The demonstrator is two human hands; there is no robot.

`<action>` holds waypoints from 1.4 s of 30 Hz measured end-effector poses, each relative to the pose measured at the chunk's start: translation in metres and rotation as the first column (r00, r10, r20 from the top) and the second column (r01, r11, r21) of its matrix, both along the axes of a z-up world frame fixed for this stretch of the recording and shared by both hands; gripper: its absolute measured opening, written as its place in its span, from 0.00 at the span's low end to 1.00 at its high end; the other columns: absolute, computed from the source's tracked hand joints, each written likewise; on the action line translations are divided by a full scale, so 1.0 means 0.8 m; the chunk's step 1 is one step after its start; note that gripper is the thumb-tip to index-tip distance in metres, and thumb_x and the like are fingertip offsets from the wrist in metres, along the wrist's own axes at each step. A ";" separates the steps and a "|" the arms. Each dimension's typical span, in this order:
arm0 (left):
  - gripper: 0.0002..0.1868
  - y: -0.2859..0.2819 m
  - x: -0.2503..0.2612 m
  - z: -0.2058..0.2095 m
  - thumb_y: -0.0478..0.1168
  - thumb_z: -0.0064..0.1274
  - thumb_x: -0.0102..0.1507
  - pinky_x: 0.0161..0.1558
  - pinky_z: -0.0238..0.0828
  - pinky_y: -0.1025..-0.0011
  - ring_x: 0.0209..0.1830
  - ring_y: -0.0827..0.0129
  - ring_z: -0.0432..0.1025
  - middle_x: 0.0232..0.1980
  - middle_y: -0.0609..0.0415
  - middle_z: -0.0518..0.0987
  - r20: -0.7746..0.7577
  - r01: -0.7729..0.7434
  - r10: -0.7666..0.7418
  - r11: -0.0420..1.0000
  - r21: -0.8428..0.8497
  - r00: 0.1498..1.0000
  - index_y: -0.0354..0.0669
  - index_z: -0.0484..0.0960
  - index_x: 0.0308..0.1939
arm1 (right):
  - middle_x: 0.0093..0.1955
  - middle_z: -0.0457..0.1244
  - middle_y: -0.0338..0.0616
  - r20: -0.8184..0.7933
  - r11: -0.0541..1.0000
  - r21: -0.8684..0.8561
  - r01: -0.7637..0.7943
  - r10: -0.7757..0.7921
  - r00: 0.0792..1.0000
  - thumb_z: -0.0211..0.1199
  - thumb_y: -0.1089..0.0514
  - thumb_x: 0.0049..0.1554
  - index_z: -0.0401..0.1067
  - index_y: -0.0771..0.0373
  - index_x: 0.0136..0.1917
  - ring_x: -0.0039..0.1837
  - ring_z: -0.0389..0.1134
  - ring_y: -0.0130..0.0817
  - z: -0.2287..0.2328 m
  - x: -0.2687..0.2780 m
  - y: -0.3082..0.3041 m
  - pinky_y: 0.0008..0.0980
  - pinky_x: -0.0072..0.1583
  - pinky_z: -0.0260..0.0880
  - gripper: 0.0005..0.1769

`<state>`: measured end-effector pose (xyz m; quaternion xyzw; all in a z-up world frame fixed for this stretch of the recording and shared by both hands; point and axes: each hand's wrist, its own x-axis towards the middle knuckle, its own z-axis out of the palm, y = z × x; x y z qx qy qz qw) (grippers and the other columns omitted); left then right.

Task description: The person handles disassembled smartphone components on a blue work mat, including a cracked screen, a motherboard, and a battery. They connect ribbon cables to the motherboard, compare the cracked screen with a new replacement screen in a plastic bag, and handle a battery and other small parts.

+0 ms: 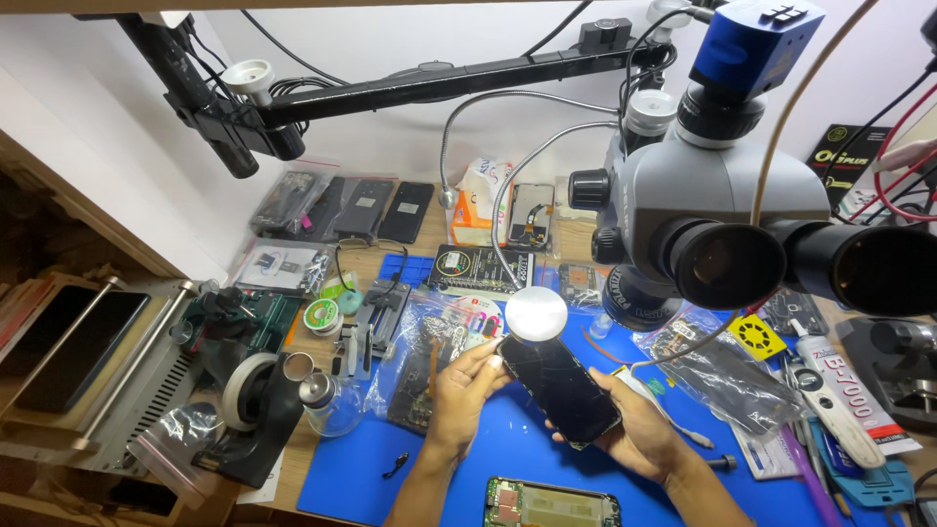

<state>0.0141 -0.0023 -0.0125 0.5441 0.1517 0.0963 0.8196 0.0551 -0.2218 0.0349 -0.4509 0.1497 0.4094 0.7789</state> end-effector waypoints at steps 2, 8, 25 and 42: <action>0.22 0.003 0.000 -0.004 0.31 0.55 0.66 0.55 0.83 0.69 0.51 0.63 0.83 0.56 0.39 0.88 0.025 -0.003 0.002 1.000 0.024 1.000 0.34 0.82 0.65 | 0.62 0.66 0.83 -0.004 1.000 0.016 0.010 -0.010 1.000 0.40 0.46 0.69 0.67 0.82 0.73 0.58 0.67 0.68 -0.005 0.000 0.001 0.62 0.60 0.68 0.37; 0.18 0.008 0.002 -0.030 0.30 0.58 0.64 0.44 0.83 0.70 0.49 0.66 0.80 0.59 0.43 0.86 0.168 -0.036 0.027 0.998 0.052 0.985 0.34 0.86 0.59 | 0.63 0.65 0.80 -0.008 0.998 0.047 0.050 -0.049 0.999 0.42 0.50 0.67 0.67 0.80 0.74 0.60 0.66 0.69 -0.010 -0.003 0.005 0.64 0.61 0.67 0.35; 0.19 0.010 -0.004 -0.030 0.28 0.55 0.66 0.51 0.80 0.67 0.40 0.61 0.78 0.40 0.43 0.85 0.241 0.069 -0.044 0.993 -0.094 0.970 0.28 0.84 0.61 | 0.66 0.63 0.80 -0.075 0.995 0.046 0.094 -0.091 0.993 0.41 0.51 0.65 0.64 0.81 0.75 0.62 0.64 0.72 -0.009 -0.005 0.009 0.65 0.66 0.63 0.36; 0.21 0.010 -0.001 -0.030 0.26 0.54 0.66 0.50 0.78 0.69 0.38 0.62 0.77 0.50 0.39 0.85 0.116 0.000 0.014 0.992 -0.123 0.993 0.27 0.82 0.64 | 0.61 0.67 0.82 0.072 0.990 0.128 -0.060 0.051 0.996 0.43 0.50 0.65 0.67 0.79 0.72 0.54 0.69 0.66 -0.019 -0.007 0.004 0.57 0.56 0.71 0.34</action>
